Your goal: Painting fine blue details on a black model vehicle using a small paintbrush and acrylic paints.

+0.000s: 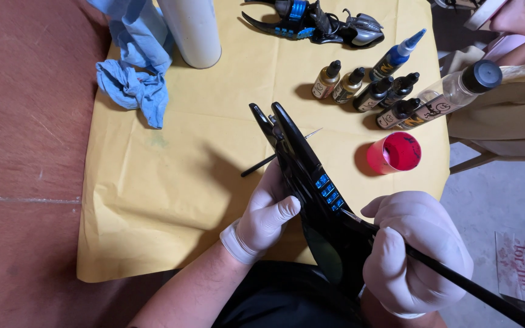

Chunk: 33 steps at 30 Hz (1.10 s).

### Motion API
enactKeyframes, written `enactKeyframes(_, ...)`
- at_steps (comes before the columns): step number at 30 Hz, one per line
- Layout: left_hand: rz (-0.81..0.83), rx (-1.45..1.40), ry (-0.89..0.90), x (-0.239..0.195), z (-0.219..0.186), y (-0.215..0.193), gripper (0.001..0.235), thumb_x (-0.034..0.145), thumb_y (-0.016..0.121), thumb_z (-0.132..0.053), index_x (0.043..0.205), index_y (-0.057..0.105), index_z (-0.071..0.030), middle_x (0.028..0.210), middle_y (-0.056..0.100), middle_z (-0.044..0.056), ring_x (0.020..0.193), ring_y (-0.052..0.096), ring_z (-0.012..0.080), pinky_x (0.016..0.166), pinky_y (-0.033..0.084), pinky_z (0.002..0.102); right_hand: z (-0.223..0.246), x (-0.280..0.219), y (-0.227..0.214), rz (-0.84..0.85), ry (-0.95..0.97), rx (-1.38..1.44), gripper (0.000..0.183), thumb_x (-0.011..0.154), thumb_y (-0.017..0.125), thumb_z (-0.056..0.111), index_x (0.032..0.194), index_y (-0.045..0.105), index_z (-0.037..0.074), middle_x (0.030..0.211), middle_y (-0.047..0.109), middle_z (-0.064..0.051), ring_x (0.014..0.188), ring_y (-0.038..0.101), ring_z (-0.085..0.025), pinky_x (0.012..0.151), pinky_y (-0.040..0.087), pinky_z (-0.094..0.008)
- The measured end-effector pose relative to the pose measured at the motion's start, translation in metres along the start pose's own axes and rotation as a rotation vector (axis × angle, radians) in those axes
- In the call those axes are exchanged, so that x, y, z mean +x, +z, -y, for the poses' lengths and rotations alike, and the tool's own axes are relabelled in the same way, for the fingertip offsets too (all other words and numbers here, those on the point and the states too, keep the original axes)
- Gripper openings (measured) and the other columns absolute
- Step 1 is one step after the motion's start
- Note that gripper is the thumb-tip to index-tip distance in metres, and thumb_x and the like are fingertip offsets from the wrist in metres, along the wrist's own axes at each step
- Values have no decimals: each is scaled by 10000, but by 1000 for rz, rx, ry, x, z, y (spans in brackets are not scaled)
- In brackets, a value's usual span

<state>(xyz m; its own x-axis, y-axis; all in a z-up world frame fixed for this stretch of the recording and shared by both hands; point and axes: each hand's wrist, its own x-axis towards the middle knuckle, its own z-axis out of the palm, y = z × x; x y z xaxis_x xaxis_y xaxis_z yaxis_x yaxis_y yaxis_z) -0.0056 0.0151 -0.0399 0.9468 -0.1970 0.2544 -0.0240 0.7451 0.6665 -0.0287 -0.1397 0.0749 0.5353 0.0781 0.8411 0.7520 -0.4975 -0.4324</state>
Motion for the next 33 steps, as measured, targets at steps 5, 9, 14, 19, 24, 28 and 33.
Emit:
enactKeyframes(5,-5,17,9,1,0,1,865,950,777,-422,1555,336,11,1386,561,81,1270,553,168,1111,472,331,1,2,0,18,1,-10,170,934,467,0,787,444,-82,631,467,-191,547,503,-320,546,548,-404)
enactKeyframes(9,-9,14,6,1,1,0,859,946,781,-426,1544,348,13,1383,560,84,1269,552,169,1108,472,330,2,2,0,15,20,-7,171,942,470,16,804,451,-83,636,465,-193,555,516,-329,564,545,-409)
enactKeyframes(14,-20,23,13,1,1,1,868,938,782,-431,1539,348,22,1388,557,87,1266,547,166,1104,467,329,0,0,0,8,2,-4,153,938,470,4,815,447,-83,638,471,-195,553,516,-328,551,546,-403)
enactKeyframes(19,-9,0,10,1,0,1,866,944,785,-411,1551,338,15,1397,559,90,1278,553,176,1116,471,334,-1,0,0,8,2,-8,145,933,474,-3,815,453,-84,646,480,-196,559,524,-329,555,549,-404)
enactKeyframes(24,-9,2,12,1,-1,2,868,945,782,-408,1553,335,20,1401,557,94,1286,549,177,1126,466,333,-1,0,0,7,-5,-10,152,939,471,2,815,458,-85,642,482,-195,552,524,-325,548,547,-404)
enactKeyframes(28,-7,7,15,2,-1,2,868,945,783,-419,1553,341,15,1392,562,84,1278,550,169,1119,468,331,-1,0,0,3,-12,-10,149,937,474,7,822,460,-86,652,488,-203,556,540,-336,554,547,-410)
enactKeyframes(33,-6,15,23,1,0,2,862,951,777,-419,1554,341,17,1397,558,84,1288,541,167,1128,458,330,0,0,-1,16,6,-7,158,930,463,-4,795,449,-84,638,466,-198,552,509,-329,549,551,-407)
